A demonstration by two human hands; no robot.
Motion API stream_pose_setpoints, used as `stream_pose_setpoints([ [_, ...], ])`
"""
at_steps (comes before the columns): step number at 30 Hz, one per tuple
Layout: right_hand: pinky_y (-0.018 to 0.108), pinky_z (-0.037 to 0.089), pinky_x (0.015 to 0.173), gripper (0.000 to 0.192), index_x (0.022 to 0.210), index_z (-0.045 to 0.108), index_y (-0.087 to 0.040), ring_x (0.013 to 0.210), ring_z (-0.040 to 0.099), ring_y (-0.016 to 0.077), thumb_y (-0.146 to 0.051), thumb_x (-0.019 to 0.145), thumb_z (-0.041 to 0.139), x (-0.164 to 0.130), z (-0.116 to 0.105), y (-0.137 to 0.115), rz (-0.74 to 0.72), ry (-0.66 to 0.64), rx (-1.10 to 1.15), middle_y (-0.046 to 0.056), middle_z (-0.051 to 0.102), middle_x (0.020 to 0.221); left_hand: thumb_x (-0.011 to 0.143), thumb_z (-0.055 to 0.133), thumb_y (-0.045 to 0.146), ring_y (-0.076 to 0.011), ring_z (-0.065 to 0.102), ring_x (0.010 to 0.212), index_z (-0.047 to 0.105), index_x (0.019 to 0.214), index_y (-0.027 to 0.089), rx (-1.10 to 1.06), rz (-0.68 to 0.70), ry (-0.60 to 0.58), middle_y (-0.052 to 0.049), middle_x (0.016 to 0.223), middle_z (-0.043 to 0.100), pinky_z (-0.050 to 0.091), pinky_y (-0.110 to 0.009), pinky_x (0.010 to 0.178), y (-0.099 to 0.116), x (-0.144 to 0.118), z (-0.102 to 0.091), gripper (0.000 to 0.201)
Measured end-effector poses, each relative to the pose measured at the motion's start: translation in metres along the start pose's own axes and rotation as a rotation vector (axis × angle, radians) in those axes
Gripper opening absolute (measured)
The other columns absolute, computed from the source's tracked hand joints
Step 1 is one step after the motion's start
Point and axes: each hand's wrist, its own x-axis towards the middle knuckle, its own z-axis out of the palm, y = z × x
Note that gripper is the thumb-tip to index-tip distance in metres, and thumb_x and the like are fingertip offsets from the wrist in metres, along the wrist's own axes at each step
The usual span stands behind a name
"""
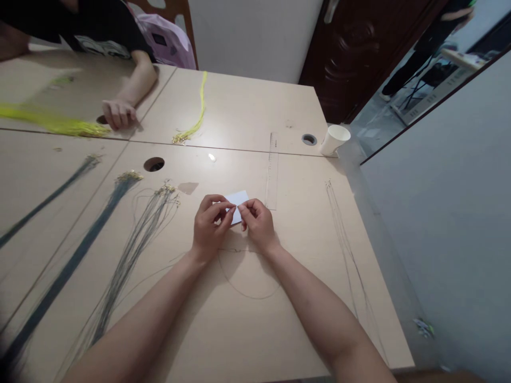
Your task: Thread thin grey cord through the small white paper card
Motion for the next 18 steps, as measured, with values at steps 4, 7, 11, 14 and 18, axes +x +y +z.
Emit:
stream_pose_setpoints([
  [4,0.022,0.035,0.045,0.015,0.075,0.051,-0.02,0.042,0.044,0.0079,-0.033,0.082,0.054,0.0,-0.0002,0.001,-0.002,-0.004,-0.006,-0.007,0.048,0.05,0.08,0.055,0.013,-0.0023,0.044,0.053,0.059,0.083,0.016,0.002,-0.006,-0.008,-0.003,0.089,0.05,0.04,-0.019,0.048,-0.0007,0.0002,-0.0001,0.006],
  [7,0.022,0.035,0.045,0.015,0.075,0.051,-0.02,0.043,0.044,0.008,-0.033,0.081,0.054,-0.0004,-0.0005,0.0008,-0.002,-0.005,-0.011,-0.007,0.048,0.05,0.08,0.054,0.014,-0.0029,0.044,0.053,0.059,0.083,0.016,-0.005,-0.014,-0.022,-0.003,0.089,0.05,0.04,-0.02,0.048,-0.0011,0.0003,-0.0001,0.006],
  [11,0.022,0.036,0.046,0.015,0.075,0.051,-0.02,0.042,0.045,0.0079,-0.033,0.081,0.054,-0.001,-0.0006,-0.0004,0.004,-0.005,-0.029,-0.007,0.048,0.05,0.08,0.054,0.014,-0.0038,0.044,0.054,0.058,0.083,0.016,-0.011,-0.036,-0.034,-0.003,0.089,0.05,0.039,-0.02,0.047,-0.0014,0.0,0.0,0.005],
  [14,0.022,0.036,0.046,0.015,0.075,0.05,-0.02,0.042,0.044,0.0079,-0.033,0.081,0.053,-0.0012,-0.0001,-0.0011,0.006,-0.001,-0.036,-0.008,0.047,0.049,0.08,0.055,0.015,-0.0036,0.043,0.053,0.058,0.082,0.016,-0.023,-0.046,-0.027,-0.003,0.089,0.05,0.039,-0.02,0.047,-0.0013,-0.0001,0.0005,0.004],
  [18,0.022,0.035,0.045,0.016,0.075,0.05,-0.02,0.042,0.043,0.0078,-0.034,0.082,0.053,-0.0013,0.0005,-0.0011,0.002,0.004,-0.024,-0.008,0.047,0.049,0.078,0.057,0.015,-0.0018,0.042,0.05,0.059,0.083,0.017,-0.05,-0.056,-0.016,-0.003,0.09,0.049,0.039,-0.019,0.046,-0.0006,0.0003,0.0011,0.005],
])
